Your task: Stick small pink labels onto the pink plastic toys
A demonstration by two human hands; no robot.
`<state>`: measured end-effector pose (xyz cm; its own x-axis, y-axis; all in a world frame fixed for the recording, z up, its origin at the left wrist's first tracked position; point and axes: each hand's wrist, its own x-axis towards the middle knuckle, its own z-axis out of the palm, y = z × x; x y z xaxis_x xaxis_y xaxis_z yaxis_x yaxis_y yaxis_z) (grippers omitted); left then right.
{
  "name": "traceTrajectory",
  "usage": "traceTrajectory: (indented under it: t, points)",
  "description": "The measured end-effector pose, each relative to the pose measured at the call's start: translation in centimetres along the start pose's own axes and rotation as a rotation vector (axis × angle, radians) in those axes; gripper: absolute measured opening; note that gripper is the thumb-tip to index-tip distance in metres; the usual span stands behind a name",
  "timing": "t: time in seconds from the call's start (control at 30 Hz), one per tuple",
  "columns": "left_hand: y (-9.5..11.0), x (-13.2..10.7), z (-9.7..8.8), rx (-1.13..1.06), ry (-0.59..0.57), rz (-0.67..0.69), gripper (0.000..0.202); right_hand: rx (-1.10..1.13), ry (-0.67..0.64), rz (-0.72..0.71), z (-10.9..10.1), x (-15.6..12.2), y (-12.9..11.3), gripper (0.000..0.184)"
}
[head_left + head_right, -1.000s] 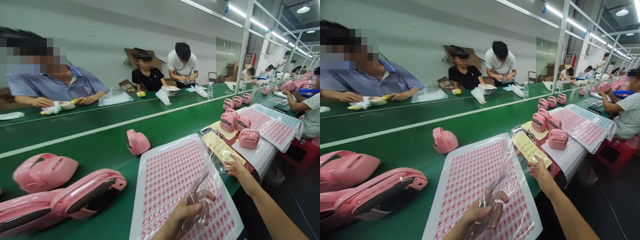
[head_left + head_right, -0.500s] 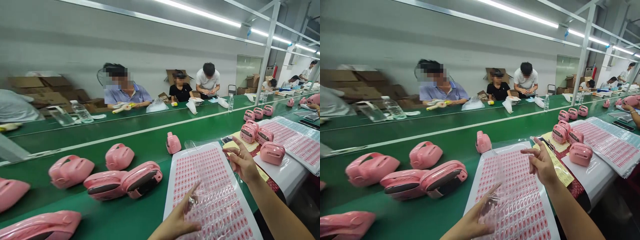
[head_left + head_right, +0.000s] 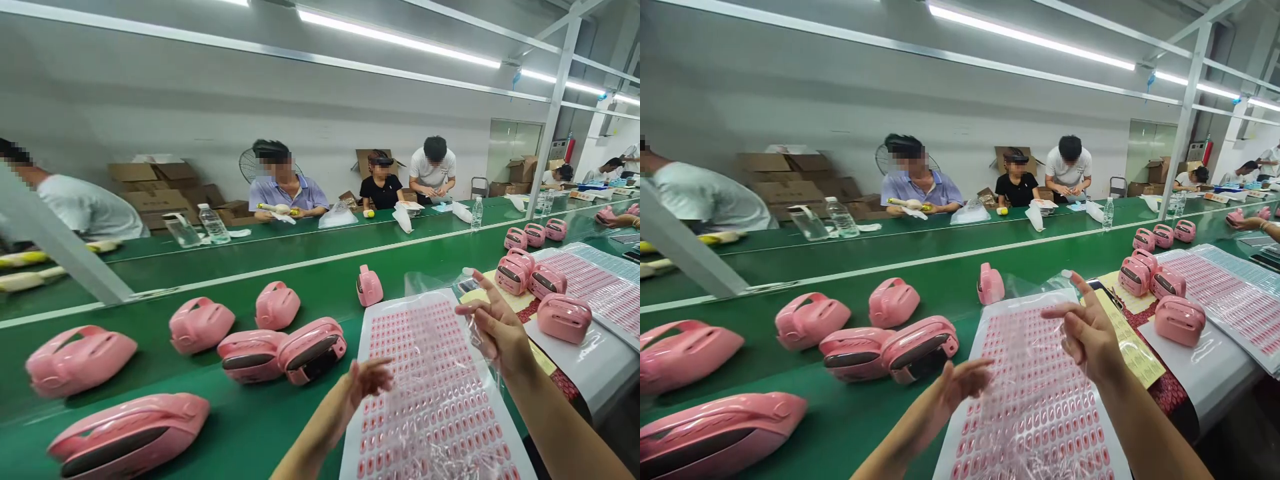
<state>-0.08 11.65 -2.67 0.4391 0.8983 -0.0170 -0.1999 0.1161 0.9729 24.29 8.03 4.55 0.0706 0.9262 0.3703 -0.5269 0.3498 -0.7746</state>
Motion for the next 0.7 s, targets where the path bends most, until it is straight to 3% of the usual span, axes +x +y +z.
traceTrajectory:
  t: [0.07, 0.17, 0.3, 0.43, 0.57, 0.7]
  points:
    - [1.3, 2.0, 1.6, -0.102, 0.012, 0.075, 0.042, 0.022, -0.090, 0.085, 0.7, -0.4, -0.1, 0.061]
    - [2.5, 4.3, 5.3, -0.121, -0.164, 0.023, 0.031, 0.041, -0.191, 0.166, 1.5, -0.7, -0.4, 0.067]
    - [3.2, 4.7, 9.2, -0.166, -0.466, -0.051, 0.051, -0.031, -0.187, 0.147, 1.0, -0.9, -0.8, 0.077]
    - [4.1, 3.7, 10.2, -0.298, -0.516, 0.016, 0.065, -0.136, -0.094, 0.064, -0.1, -1.2, -1.4, 0.076]
    - [4.8, 3.1, 10.3, -0.277, -0.655, -0.066, 0.043, -0.190, -0.076, 0.042, -0.4, -1.2, -1.4, 0.078]
    - [4.9, 2.1, 10.0, -0.240, -0.725, 0.060, 0.034, -0.269, -0.054, 0.054, -0.6, -0.8, -1.0, 0.081]
